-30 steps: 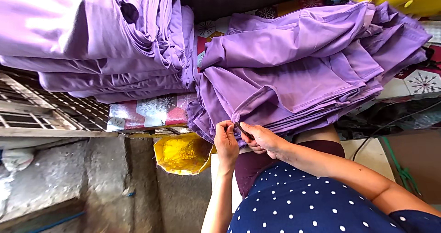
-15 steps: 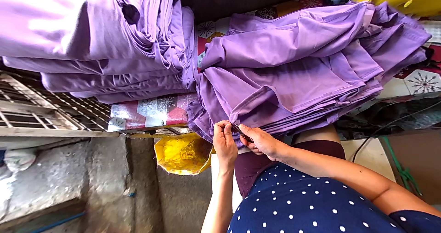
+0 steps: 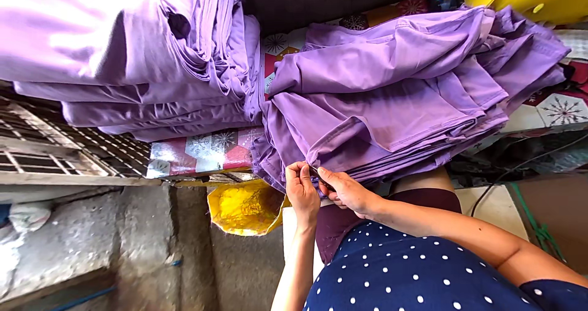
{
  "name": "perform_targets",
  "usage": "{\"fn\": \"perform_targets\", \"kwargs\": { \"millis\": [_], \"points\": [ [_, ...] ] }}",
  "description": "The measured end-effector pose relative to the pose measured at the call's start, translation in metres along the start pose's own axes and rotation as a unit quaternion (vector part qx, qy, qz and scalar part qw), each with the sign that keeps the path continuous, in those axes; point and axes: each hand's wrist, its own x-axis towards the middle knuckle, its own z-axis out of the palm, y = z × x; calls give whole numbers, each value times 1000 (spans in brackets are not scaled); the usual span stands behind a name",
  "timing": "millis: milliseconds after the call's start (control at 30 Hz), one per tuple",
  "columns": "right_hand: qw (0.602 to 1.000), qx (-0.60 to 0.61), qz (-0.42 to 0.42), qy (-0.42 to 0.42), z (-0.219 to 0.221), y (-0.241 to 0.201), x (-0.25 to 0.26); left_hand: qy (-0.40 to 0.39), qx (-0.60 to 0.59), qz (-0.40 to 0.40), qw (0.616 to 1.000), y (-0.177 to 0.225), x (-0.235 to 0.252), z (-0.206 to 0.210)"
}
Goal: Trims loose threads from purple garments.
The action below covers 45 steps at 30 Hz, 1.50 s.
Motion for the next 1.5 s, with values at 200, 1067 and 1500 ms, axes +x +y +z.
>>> {"fn": "perform_targets", "kwargs": {
  "millis": [200,1067,1500],
  "points": [
    [1000,10,-7,-4,1,-3,-3,-5,3,-4,1000,-1,-1,-1],
    [948,-186,-228,123,-26,-14,20,-39,71,52,995,-7,1,-2],
    [755,-303,-560,158,-68,10,40,-34,25,7,999,2,6,-18]
  ]
}}
